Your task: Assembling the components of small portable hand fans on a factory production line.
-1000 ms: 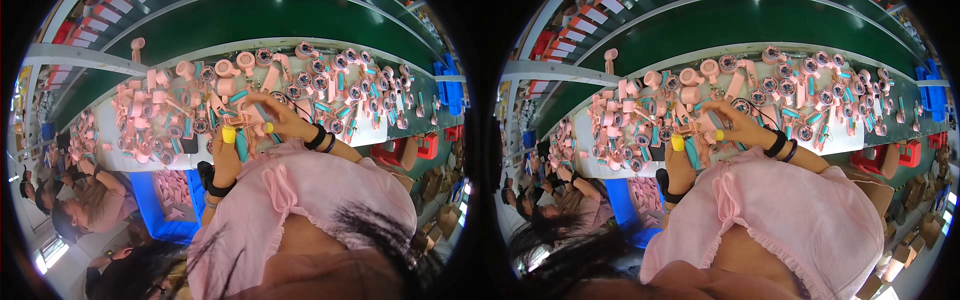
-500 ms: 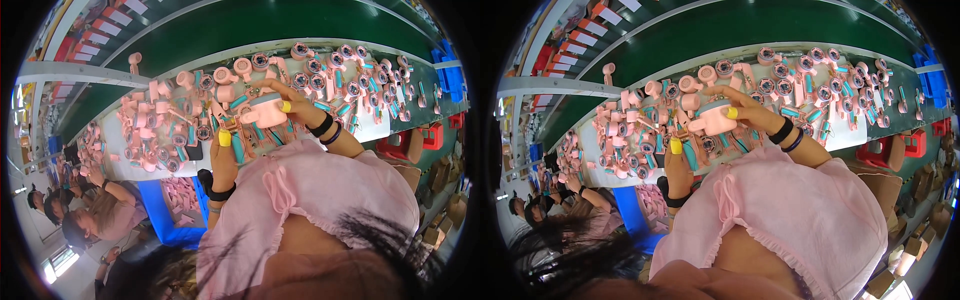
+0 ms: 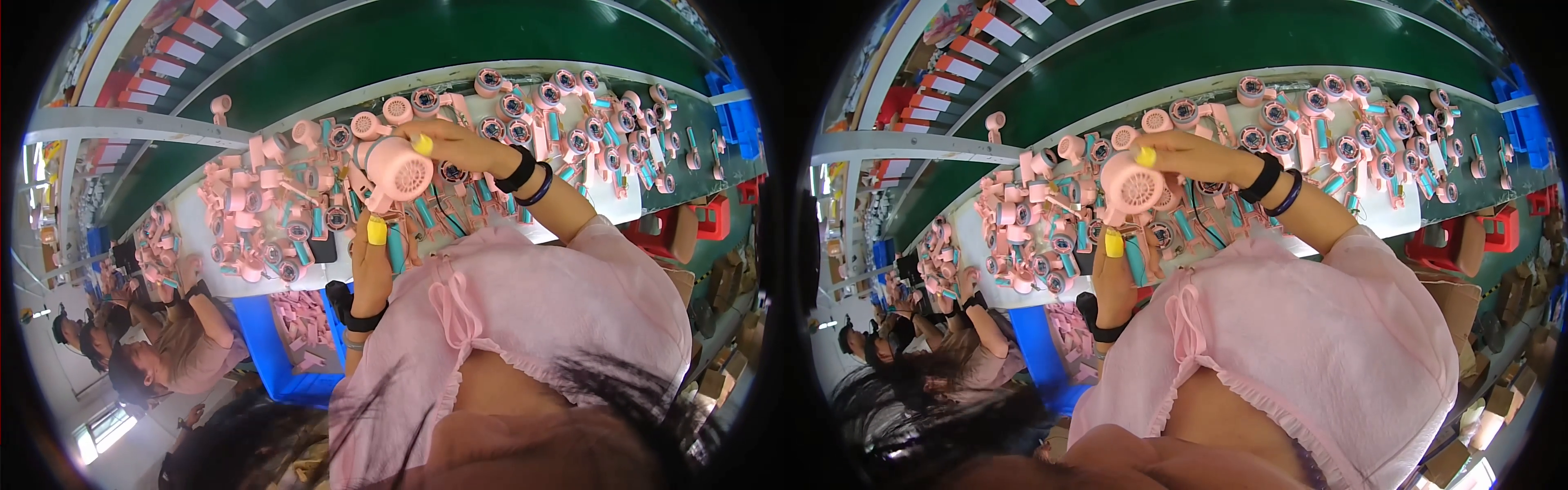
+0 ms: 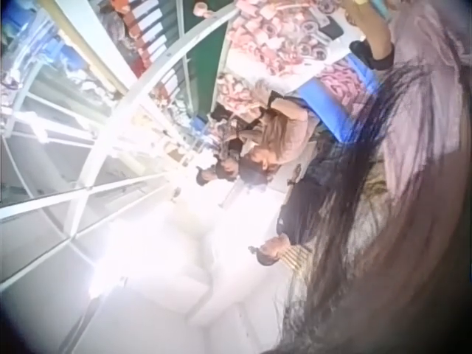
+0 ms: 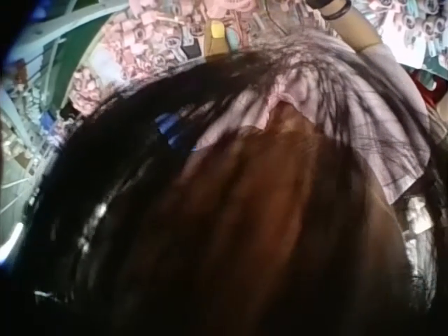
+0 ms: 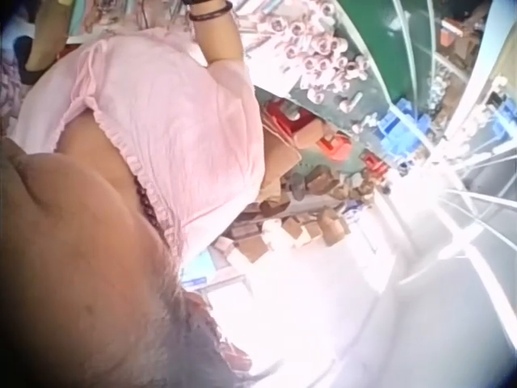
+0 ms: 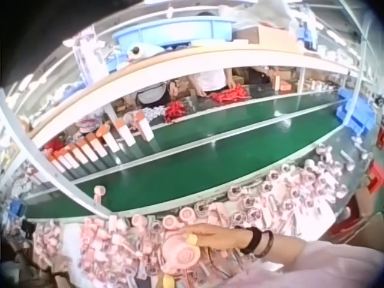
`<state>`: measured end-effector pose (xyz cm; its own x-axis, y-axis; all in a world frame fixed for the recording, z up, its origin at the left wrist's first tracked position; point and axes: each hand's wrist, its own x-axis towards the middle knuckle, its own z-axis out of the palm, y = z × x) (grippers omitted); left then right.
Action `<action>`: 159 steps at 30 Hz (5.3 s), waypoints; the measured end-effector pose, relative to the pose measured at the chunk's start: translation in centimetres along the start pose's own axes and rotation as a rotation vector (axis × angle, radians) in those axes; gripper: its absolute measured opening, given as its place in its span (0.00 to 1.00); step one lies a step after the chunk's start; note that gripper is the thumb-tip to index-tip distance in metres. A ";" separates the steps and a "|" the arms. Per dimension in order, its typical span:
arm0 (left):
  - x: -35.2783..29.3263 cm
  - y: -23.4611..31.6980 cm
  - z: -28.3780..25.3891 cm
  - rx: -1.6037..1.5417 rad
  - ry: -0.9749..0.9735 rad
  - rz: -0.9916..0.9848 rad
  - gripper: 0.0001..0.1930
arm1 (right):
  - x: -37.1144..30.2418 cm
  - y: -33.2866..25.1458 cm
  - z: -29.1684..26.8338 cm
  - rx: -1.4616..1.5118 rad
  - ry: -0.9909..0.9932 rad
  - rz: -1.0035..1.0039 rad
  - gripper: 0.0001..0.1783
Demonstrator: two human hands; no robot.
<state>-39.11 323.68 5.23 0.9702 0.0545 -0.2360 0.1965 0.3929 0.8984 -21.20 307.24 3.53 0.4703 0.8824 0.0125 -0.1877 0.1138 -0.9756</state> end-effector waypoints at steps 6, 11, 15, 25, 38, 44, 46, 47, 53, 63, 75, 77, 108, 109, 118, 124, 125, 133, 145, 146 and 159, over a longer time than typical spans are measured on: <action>-0.4 0.6 0.8 0.052 -0.008 -0.045 0.19 | 1.5 -0.6 1.7 -0.208 -0.047 -0.158 0.30; -0.2 -0.4 -0.7 0.060 -0.083 -0.108 0.20 | 2.2 -3.6 0.8 -0.493 -0.073 -0.146 0.25; -0.2 -0.5 -0.5 -0.087 -0.063 -0.098 0.20 | 2.8 -4.3 1.1 -0.626 -0.102 -0.113 0.23; 2.4 -0.2 1.4 -0.287 0.230 -0.028 0.19 | 3.7 -2.2 4.1 -1.039 -0.073 -0.137 0.17; 1.9 -1.3 -1.7 -0.445 0.187 0.212 0.21 | -2.3 2.0 7.7 -0.606 0.295 -0.311 0.17; 0.5 -1.8 -1.1 -0.421 0.329 0.281 0.21 | -3.4 2.0 9.8 -0.533 0.194 -0.302 0.21; 0.0 -1.7 -0.8 -0.391 0.346 0.314 0.22 | -3.6 2.1 10.1 -0.442 0.166 -0.279 0.21; -0.3 -1.6 -0.6 -0.362 0.359 0.342 0.22 | -3.8 2.2 10.3 -0.353 0.142 -0.251 0.22; -1.3 -2.0 0.5 -0.386 0.416 0.415 0.20 | -4.6 3.1 11.3 -0.315 0.076 -0.333 0.21; -5.4 -4.8 1.6 -0.490 0.611 0.313 0.17 | -5.1 3.5 12.9 -1.061 0.029 -0.628 0.19; -12.2 -9.3 -5.2 -0.755 0.609 0.312 0.15 | -2.1 7.4 21.0 -1.095 -0.194 -0.604 0.12; -13.6 -9.5 -7.6 -0.760 0.631 0.327 0.15 | -0.4 7.5 23.1 -1.044 -0.315 -0.483 0.13; -36.2 -22.3 -37.2 -1.149 1.195 0.424 0.19 | 37.0 49.6 49.8 -1.450 -0.432 0.349 0.58; -35.9 -21.8 -38.3 -1.078 1.324 0.375 0.19 | 36.7 49.4 50.1 -1.494 -0.548 0.282 0.58; -35.5 -35.8 -51.1 -0.791 1.690 -0.106 0.09 | 36.4 48.7 47.6 -1.392 -0.540 0.432 0.54; -31.4 -36.4 -52.2 -0.967 1.392 -0.011 0.13 | 33.3 50.4 46.3 -0.682 -0.686 0.396 0.54; -29.5 -35.3 -52.4 -1.022 1.388 0.046 0.14 | 32.9 49.5 46.2 -0.720 -0.690 0.550 0.53; -27.8 -34.6 -52.1 -1.157 1.301 0.115 0.15 | 24.2 51.3 48.2 -0.767 -0.663 0.508 0.50; -30.3 -17.6 -46.4 -0.633 1.450 0.374 0.17 | 24.6 35.6 51.8 -0.390 -0.536 0.287 0.38; -29.6 -14.6 -45.4 -0.601 1.402 0.437 0.19 | 25.5 32.5 51.8 -0.458 -0.523 0.246 0.38; -8.5 5.2 -52.0 -0.353 1.075 0.855 0.13 | 45.5 17.4 41.6 -0.524 -0.334 0.011 0.38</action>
<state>-53.71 373.02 -7.34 0.1598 0.9870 0.0181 -0.5876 0.0804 0.8052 -38.95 368.31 -3.71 0.1599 0.9871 -0.0130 0.2971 -0.0606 -0.9529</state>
